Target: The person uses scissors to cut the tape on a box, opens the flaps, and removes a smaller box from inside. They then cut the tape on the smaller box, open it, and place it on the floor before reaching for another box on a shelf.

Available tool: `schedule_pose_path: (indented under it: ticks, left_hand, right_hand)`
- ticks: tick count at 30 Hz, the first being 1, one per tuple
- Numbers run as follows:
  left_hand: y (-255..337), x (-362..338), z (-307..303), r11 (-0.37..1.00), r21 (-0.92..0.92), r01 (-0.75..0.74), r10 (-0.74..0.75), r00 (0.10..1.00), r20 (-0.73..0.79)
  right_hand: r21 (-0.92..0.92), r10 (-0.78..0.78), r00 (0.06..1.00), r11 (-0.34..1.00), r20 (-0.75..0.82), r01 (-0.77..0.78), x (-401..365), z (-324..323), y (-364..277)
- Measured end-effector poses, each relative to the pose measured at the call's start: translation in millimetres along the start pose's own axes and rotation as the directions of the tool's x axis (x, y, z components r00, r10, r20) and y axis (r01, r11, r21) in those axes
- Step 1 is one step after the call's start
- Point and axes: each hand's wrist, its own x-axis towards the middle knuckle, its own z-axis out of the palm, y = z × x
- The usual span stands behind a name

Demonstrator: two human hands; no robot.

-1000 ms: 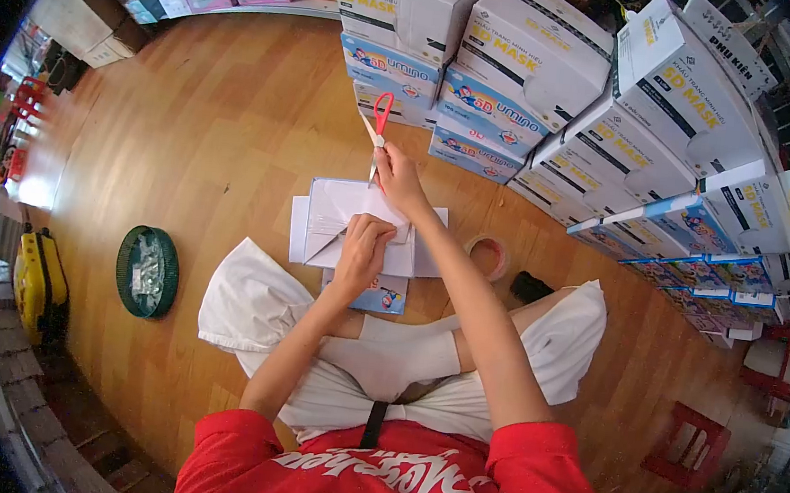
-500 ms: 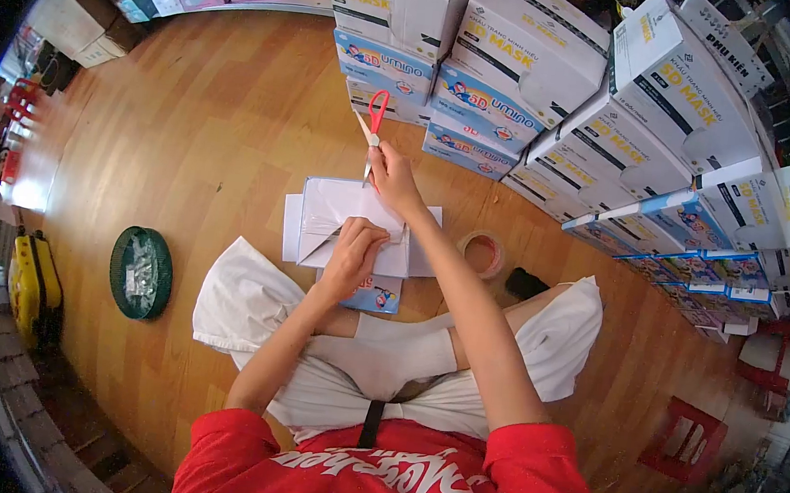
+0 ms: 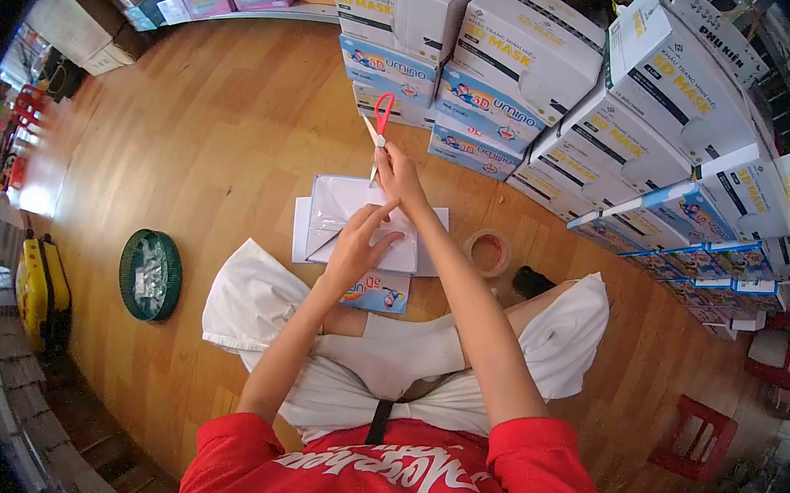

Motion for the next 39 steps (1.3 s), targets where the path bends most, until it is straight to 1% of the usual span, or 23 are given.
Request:
schedule_pose_path:
  ticks: [2, 3, 5, 8, 11, 14, 20, 23, 26, 29, 33, 36, 39]
  left_hand:
    - [-13.0, -6.4, 9.0, 0.997, 0.026, -0.072, 0.073, 0.997, -0.036]
    - [-13.8, -6.4, 8.6, 0.996, 0.047, -0.080, 0.081, 0.997, -0.020]
    - [-15.5, -6.8, 7.8, 0.992, 0.083, -0.098, 0.097, 0.995, 0.016]
    - [-16.4, -9.5, 4.1, 0.961, 0.160, -0.227, 0.219, 0.973, 0.066]
    - [-13.8, -11.3, 3.1, 0.925, 0.199, -0.324, 0.319, 0.946, 0.057]
    - [-14.6, -13.4, 3.4, 0.921, 0.168, -0.353, 0.351, 0.936, 0.042]
    - [-16.8, -14.1, 4.7, 0.933, 0.079, -0.351, 0.353, 0.936, -0.007]
    - [-16.2, -13.1, 6.3, 0.934, 0.026, -0.357, 0.358, 0.931, -0.077]
    - [-13.3, -13.0, 4.1, 0.945, -0.006, -0.326, 0.324, 0.940, -0.105]
    - [-12.2, -13.9, 2.7, 0.963, -0.058, -0.262, 0.252, 0.958, -0.137]
    - [-14.3, -13.9, 2.9, 0.964, -0.077, -0.256, 0.245, 0.960, -0.134]
    - [-15.7, -15.6, 3.5, 0.960, -0.099, -0.261, 0.249, 0.961, -0.123]
    - [-16.3, -17.8, 4.5, 0.958, -0.109, -0.265, 0.253, 0.960, -0.117]
  right_hand:
    - [0.026, -0.005, 1.000, 1.000, -0.001, 0.005, 0.2, 0.8, -1.4]
    - [0.040, -0.006, 1.000, 0.999, -0.001, 0.006, 0.2, 1.7, -0.8]
    - [0.000, -0.035, 0.999, 0.999, 0.018, 0.035, 0.9, 2.8, 0.6]
    - [-0.044, -0.055, 0.998, 0.997, 0.028, 0.056, -2.8, 2.3, 1.1]
    - [-0.072, -0.071, 0.997, 0.995, 0.032, 0.073, -4.0, 0.3, -0.7]
    - [-0.057, -0.073, 0.997, 0.996, 0.009, 0.074, -4.7, 1.8, -4.4]
    - [-0.068, -0.096, 0.995, 0.993, -0.011, 0.095, -10.2, 2.5, -13.1]
    - [-0.081, -0.085, 0.996, 0.993, -0.006, 0.084, -9.8, 1.9, -13.8]
    - [-0.061, -0.084, 0.996, 0.995, -0.009, 0.084, -10.6, 2.7, -11.9]
    - [-0.048, -0.064, 0.998, 0.997, -0.003, 0.064, -12.8, 2.3, -16.2]
    - [-0.085, -0.035, 0.999, 0.996, 0.002, 0.035, -12.8, 2.6, -17.3]
    - [-0.065, -0.028, 1.000, 0.997, 0.001, 0.028, -14.2, 2.2, -18.8]
    - [-0.106, -0.032, 0.999, 0.994, 0.007, 0.033, -14.5, 0.8, -19.8]
